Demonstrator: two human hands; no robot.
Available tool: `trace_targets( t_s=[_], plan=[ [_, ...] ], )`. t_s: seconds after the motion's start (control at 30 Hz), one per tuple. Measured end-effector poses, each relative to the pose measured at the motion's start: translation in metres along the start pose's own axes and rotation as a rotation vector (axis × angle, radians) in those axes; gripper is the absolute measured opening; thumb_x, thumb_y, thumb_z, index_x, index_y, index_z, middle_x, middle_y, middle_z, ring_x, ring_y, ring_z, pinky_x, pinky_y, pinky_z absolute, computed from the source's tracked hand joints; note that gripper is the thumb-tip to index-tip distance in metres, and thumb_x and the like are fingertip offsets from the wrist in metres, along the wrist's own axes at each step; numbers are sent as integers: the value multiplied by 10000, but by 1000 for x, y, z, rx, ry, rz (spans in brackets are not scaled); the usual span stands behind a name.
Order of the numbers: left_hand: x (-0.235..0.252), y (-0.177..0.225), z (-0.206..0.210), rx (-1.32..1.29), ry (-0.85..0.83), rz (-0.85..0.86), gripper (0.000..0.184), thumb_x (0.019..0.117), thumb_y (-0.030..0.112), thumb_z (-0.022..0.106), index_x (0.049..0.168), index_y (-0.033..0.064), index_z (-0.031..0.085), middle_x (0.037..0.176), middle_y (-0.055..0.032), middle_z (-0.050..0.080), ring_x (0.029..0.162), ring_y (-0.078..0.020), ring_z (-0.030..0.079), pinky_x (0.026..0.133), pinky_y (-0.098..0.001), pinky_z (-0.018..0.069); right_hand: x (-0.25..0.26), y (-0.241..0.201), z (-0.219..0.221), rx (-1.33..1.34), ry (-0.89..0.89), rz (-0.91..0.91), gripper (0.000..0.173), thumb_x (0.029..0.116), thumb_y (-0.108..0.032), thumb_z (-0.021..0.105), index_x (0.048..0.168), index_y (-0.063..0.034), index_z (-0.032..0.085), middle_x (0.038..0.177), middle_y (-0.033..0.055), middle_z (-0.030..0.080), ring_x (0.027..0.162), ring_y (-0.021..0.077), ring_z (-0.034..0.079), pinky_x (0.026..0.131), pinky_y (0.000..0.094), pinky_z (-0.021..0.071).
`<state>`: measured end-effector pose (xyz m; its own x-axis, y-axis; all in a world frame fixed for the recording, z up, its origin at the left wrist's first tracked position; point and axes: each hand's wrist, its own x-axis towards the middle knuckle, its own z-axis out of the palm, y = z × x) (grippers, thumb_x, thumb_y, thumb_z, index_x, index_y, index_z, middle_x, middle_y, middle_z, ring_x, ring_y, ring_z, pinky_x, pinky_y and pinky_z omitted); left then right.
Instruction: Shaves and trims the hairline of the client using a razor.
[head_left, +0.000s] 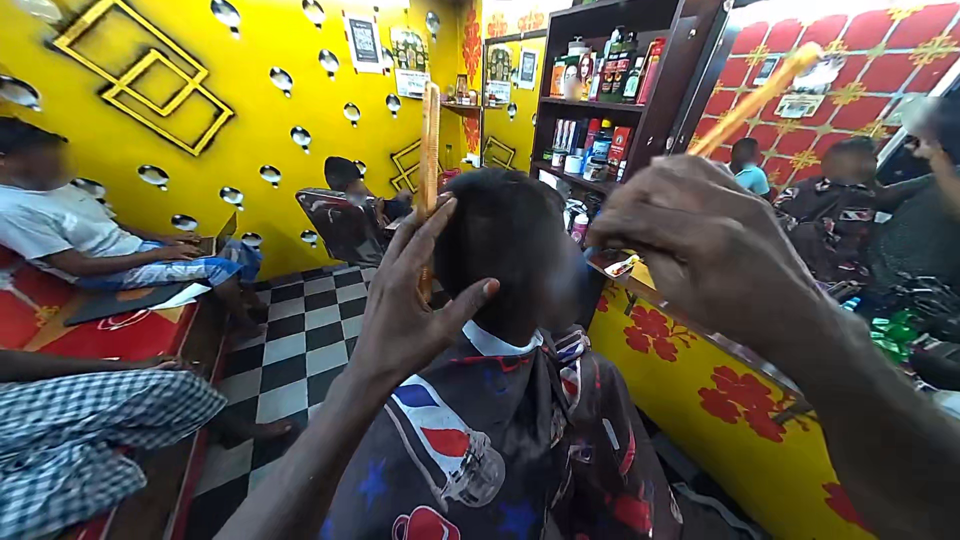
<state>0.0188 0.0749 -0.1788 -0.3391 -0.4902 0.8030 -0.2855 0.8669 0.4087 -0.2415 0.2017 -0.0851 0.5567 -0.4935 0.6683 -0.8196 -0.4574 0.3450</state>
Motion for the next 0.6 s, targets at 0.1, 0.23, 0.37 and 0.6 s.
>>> trace_targets(
  t_s=[0.1, 0.23, 0.37, 0.6],
  plan=[
    [-4, 1, 10, 22, -1, -10, 881, 861, 476, 765, 1591, 149, 397, 1614, -101, 394, 1434, -200, 449, 1137, -414, 435, 27, 4, -2, -87, -168, -212, 255, 950, -15, 562, 1084, -119, 753, 1061, 105, 688, 1076, 337, 622, 943, 536, 447],
    [-7, 3, 20, 53, 10, 0, 967, 845, 495, 772, 1625, 138, 325, 1625, -127, 362, 1462, -208, 410, 1165, -387, 405, 38, -4, -1, -138, -207, -353, 247, 990, -3, 546, 1048, -117, 757, 1021, 89, 690, 1040, 302, 619, 917, 473, 431],
    [-7, 5, 28, 77, 15, 7, 1003, 826, 455, 793, 1633, 127, 296, 1651, -123, 328, 1501, -220, 361, 1209, -394, 352, 38, -6, 6, -187, -215, -421, 262, 979, 41, 515, 1048, -81, 737, 994, 91, 686, 1019, 285, 616, 874, 448, 404],
    [-6, 8, 34, 105, 22, 21, 1016, 818, 416, 803, 1629, 88, 287, 1651, -146, 320, 1505, -216, 355, 1212, -371, 347, 31, -2, 18, -188, -223, -424, 246, 990, 49, 491, 970, -57, 712, 939, 98, 664, 985, 286, 604, 861, 452, 385]
  ],
)
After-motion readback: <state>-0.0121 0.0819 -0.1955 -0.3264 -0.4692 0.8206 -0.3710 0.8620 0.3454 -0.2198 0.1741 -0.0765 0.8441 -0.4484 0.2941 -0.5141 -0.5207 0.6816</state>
